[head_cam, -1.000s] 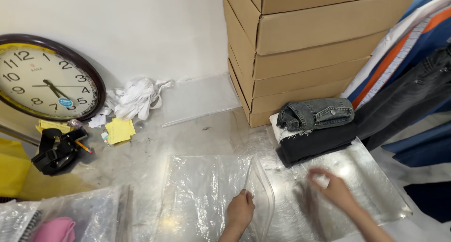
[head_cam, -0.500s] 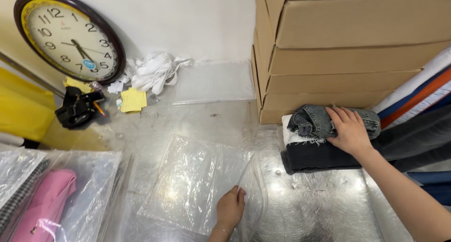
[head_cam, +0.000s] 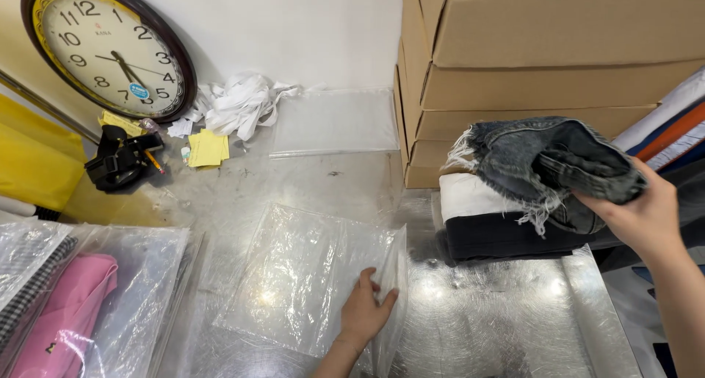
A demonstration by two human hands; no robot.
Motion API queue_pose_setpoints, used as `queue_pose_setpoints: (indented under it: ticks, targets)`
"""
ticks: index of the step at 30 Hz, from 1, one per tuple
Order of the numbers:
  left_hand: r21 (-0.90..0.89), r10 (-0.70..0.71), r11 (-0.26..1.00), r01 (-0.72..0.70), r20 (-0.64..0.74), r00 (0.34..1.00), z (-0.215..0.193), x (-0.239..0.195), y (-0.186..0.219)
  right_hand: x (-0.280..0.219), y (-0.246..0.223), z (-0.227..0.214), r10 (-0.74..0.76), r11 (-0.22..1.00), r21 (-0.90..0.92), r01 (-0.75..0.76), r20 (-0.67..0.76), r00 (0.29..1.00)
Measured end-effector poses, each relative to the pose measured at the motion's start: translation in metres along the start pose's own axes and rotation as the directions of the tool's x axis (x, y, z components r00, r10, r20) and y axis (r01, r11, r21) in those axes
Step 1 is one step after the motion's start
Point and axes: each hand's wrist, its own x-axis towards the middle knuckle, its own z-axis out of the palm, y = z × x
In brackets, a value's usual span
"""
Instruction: The person folds various clothing items, including a checkered shirt, a pink garment, and dark pants, and places them into clear plastic bags. They smooth the items inside the bags and seal them on a metal table.
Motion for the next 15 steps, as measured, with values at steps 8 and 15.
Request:
queue_pose_setpoints:
  ticks: [8, 15]
  targets:
    - [-0.511, 0.478, 0.754, -0.414, -0.006, 0.878, -0.076, -0.017, 0.102, -0.075, 0.010, 0.006, 0.060, 0.845, 0.511, -0.159, 0.206, 0.977]
    - [-0.669, 0.318, 0.736, -0.101, 0.210, 0.925, -0.073, -0.066, 0.134, -0.165, -0.095, 0.145, 0.456, 0.242, 0.689, -0.683, 0.541, 0.707]
